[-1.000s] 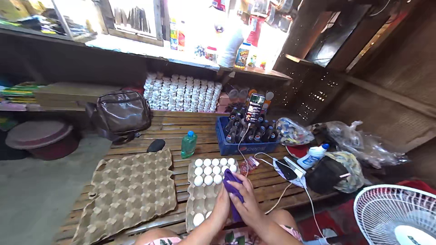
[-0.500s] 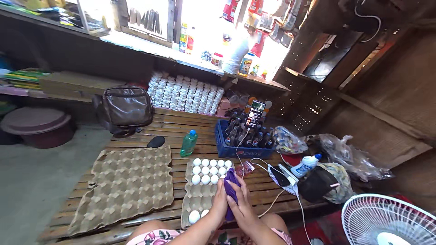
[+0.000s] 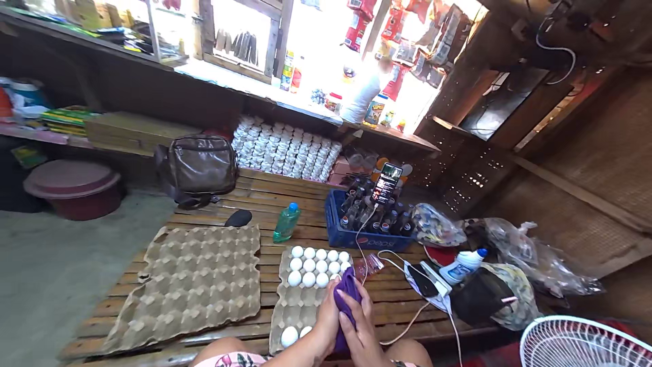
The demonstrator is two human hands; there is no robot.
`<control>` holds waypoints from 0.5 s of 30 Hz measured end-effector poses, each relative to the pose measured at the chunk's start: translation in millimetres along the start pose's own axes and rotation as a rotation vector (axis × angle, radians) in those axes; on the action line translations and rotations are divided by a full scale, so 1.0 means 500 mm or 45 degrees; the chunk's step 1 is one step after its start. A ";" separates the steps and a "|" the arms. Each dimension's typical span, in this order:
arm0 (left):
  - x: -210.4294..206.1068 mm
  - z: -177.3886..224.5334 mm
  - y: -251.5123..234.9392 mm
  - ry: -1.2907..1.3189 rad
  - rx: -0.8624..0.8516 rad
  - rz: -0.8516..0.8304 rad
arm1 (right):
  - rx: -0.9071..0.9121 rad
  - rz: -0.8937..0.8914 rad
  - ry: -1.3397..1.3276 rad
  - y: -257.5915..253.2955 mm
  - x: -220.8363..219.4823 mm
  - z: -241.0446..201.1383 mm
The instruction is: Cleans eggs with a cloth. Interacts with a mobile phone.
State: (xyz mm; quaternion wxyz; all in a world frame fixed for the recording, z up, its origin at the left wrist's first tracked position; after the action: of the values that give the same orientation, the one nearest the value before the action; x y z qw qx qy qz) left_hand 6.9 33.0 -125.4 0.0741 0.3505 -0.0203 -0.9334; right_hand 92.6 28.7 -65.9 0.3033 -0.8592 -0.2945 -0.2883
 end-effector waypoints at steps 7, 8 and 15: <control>-0.047 -0.020 0.012 -0.458 -0.025 -0.312 | -0.227 -0.159 -0.085 -0.059 0.071 0.028; -0.051 -0.019 0.012 -0.470 -0.030 -0.335 | -0.275 -0.152 -0.174 -0.062 0.075 0.036; -0.010 0.001 0.005 -0.040 -0.010 -0.055 | -0.228 -0.021 -0.158 -0.015 0.022 0.009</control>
State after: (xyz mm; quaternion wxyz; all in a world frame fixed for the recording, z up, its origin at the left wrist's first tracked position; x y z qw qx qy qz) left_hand 10.5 31.4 -121.4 0.0550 0.3359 -0.0102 -0.9402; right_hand 96.3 40.2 -58.7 0.2040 -0.8965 -0.2928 -0.2624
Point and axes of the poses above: each hand's wrist, its own y-axis away from the middle knuckle, its own x-axis out of the back of the hand, z = x × y, the point moved 9 cm from there along -y, towards the middle knuckle, and after that the axes turned 10 degrees about -z, right-handed, at the moved point
